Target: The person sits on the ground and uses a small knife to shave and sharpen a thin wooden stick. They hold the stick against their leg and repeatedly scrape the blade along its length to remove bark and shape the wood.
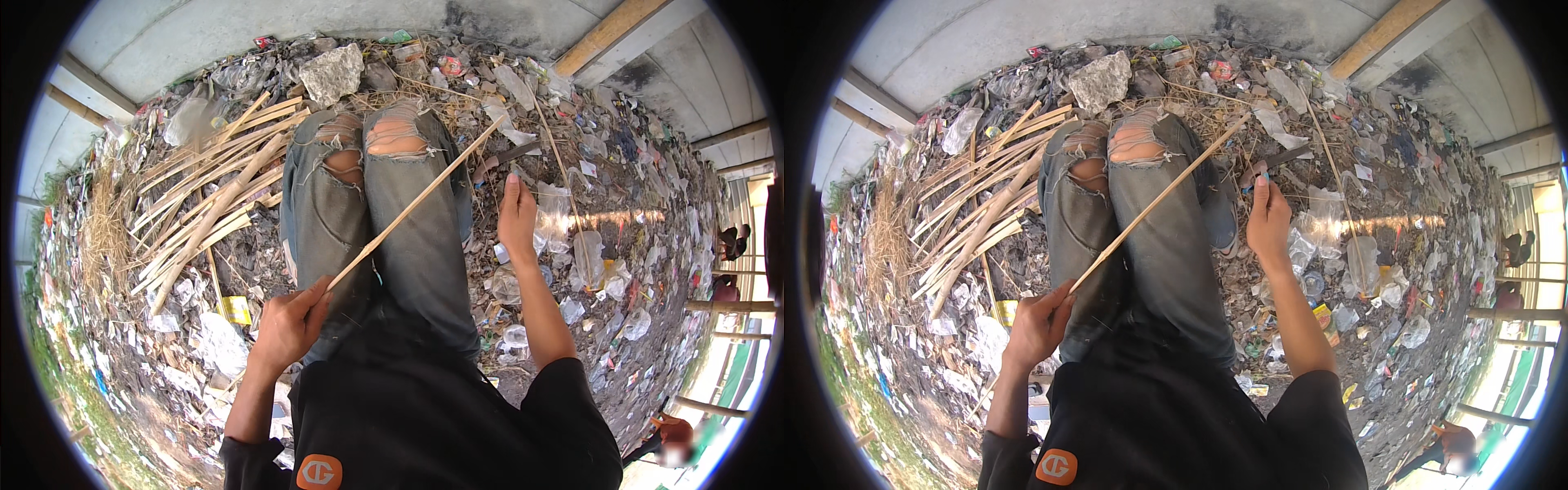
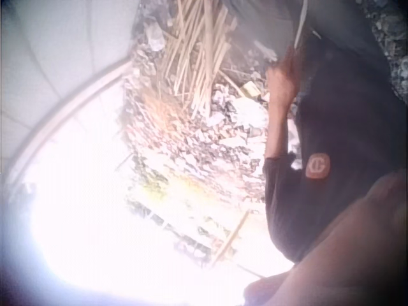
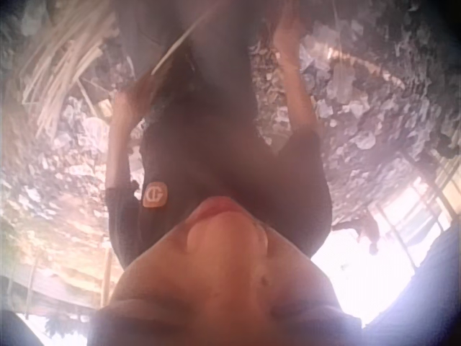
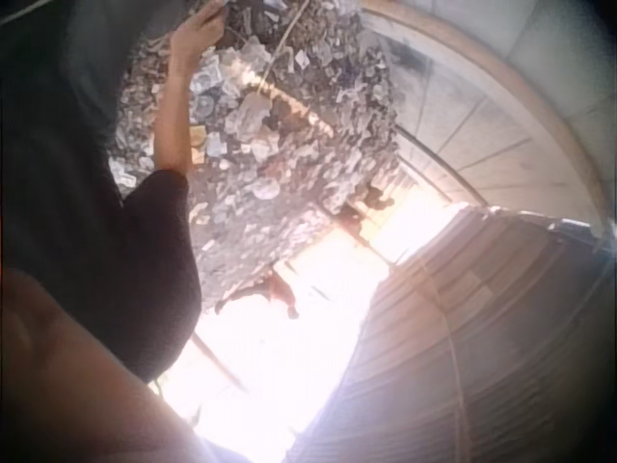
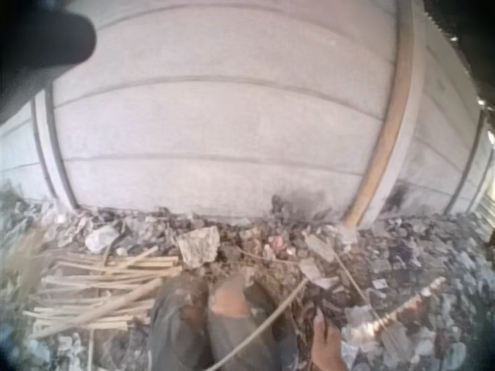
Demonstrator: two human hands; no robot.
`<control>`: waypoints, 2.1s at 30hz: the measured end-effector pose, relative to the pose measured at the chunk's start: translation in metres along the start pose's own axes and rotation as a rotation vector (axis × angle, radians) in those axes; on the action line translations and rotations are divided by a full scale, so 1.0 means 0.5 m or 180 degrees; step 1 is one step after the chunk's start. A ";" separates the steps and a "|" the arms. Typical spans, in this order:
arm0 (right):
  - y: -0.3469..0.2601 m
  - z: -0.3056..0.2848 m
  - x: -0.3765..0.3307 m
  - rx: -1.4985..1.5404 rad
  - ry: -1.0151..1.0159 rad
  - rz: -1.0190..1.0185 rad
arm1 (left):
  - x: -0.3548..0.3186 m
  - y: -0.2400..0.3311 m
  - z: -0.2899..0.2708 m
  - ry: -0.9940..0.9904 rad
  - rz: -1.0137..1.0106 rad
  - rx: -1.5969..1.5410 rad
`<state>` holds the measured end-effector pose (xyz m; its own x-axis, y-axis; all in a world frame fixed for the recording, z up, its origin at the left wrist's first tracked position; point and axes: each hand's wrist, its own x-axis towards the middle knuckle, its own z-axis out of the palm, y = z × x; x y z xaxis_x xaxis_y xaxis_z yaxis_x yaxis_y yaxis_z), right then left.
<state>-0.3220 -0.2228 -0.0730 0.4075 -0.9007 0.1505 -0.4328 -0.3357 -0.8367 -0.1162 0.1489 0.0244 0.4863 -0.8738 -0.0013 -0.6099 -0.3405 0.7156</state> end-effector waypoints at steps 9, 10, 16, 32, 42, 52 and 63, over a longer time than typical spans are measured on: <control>-0.219 -0.003 -0.110 -0.0763 -0.1579 -0.0939 | 0.153 0.069 0.067 0.0010 0.0363 0.0474; -0.225 0.004 -0.114 -0.0901 -0.1736 -0.0916 | 0.159 0.080 0.067 0.0003 0.0359 0.0474; -0.224 0.020 -0.115 -0.0542 -0.1610 -0.0749 | 0.161 0.074 0.070 0.0062 0.0501 0.0663; -0.209 0.051 -0.101 -0.0786 -0.1311 -0.0816 | -0.068 -0.005 -0.018 -0.0033 0.0201 0.0928; -0.075 -0.093 0.114 0.0625 0.0247 0.0229 | -0.225 -0.099 -0.082 0.0399 -0.0194 0.0757; -0.221 -0.033 0.003 0.1984 -0.0810 0.0569 | 0.021 -0.031 0.060 0.0815 0.0540 0.0769; -0.170 -0.015 0.047 0.1477 -0.1290 0.0202 | 0.098 0.000 0.075 0.0597 0.0511 0.1053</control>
<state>-0.2817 -0.2173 0.0055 0.7048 -0.7081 -0.0429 -0.1085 -0.0478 -0.9929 -0.1158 0.0931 -0.0018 0.4556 -0.8568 0.2413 -0.8407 -0.3250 0.4332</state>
